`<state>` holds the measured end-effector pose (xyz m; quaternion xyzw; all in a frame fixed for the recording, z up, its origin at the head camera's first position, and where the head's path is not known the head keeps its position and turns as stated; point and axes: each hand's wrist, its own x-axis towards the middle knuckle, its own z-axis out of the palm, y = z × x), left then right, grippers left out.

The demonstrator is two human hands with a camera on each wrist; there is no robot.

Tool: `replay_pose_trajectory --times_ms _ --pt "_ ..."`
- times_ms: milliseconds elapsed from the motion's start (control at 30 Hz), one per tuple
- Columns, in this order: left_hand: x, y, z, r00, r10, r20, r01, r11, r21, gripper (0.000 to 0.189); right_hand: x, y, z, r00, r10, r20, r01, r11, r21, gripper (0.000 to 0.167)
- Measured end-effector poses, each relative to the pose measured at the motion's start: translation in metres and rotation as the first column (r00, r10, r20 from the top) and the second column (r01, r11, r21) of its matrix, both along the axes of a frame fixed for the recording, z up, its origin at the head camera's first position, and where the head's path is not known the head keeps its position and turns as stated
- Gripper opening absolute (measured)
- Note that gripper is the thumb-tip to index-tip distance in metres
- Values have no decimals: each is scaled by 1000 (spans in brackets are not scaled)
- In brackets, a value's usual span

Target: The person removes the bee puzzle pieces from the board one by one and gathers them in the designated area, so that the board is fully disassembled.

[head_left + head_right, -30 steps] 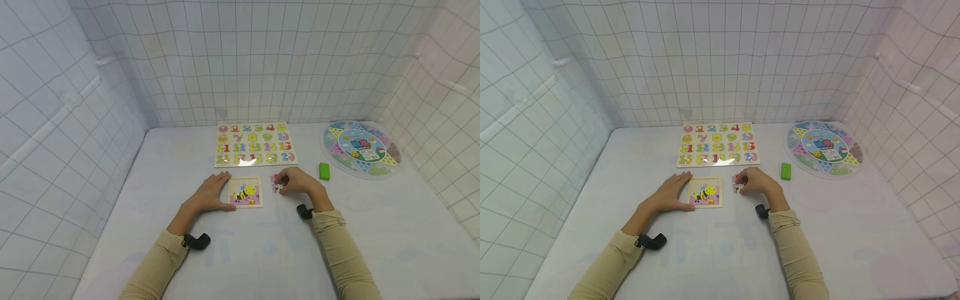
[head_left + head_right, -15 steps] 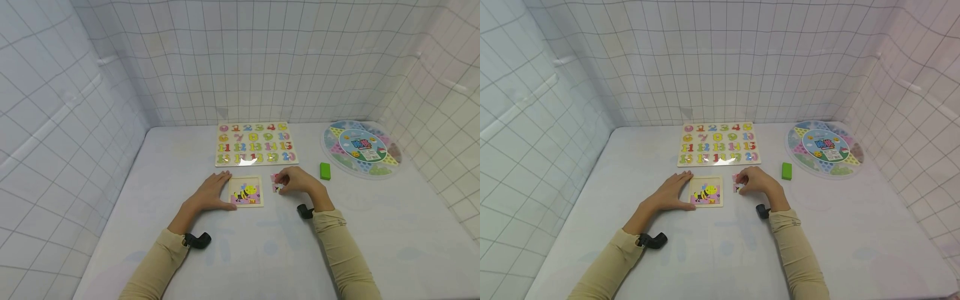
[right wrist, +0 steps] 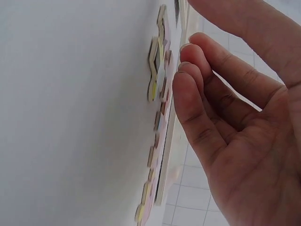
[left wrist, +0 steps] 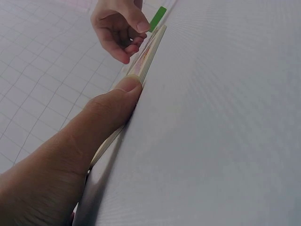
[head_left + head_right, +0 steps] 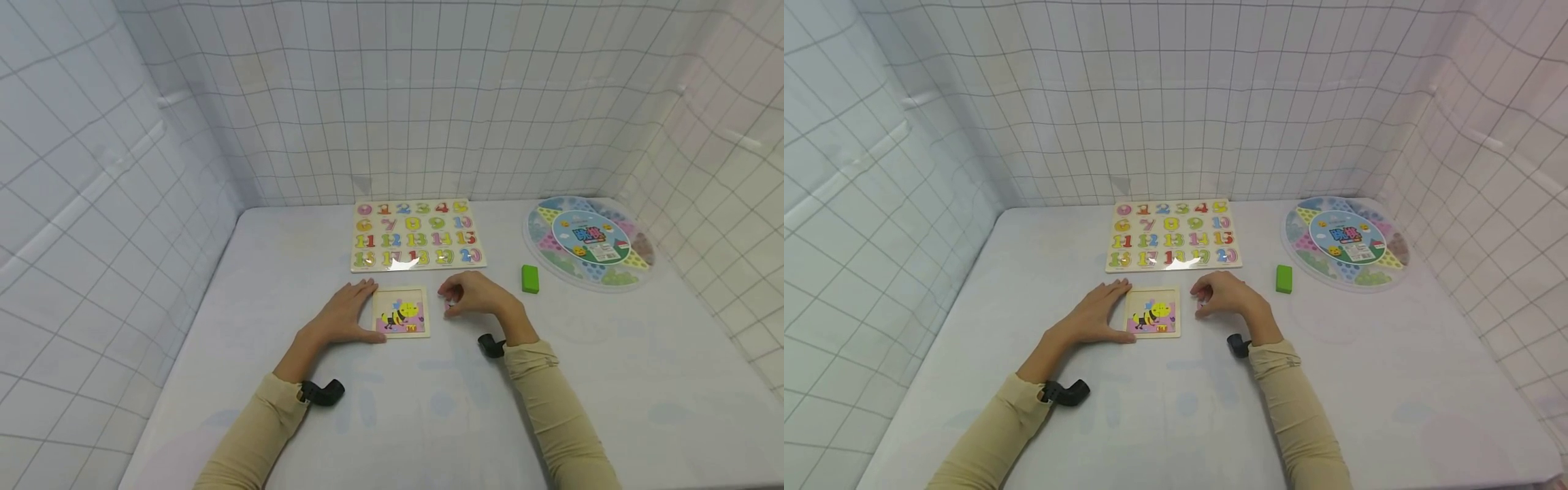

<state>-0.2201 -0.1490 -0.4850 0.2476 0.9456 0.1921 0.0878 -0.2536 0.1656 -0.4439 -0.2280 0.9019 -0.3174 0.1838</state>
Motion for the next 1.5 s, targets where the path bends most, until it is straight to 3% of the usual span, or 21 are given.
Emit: replay_pose_trajectory --times_ms 333,867,1067,1500 --pt "1 0 0 1000 2 2 -2 1000 -4 114 1 -17 3 999 -20 38 20 1000 14 39" --pt "0 -1 -2 1000 -4 -8 4 1000 -2 114 1 -70 5 997 77 5 -77 997 7 44" --pt "0 -1 -2 1000 -4 0 4 1000 -2 115 1 -84 2 997 73 12 -73 996 56 49" --pt "0 -2 -1 1000 -11 -6 11 1000 3 114 3 -88 -2 1000 28 12 -29 994 110 37"
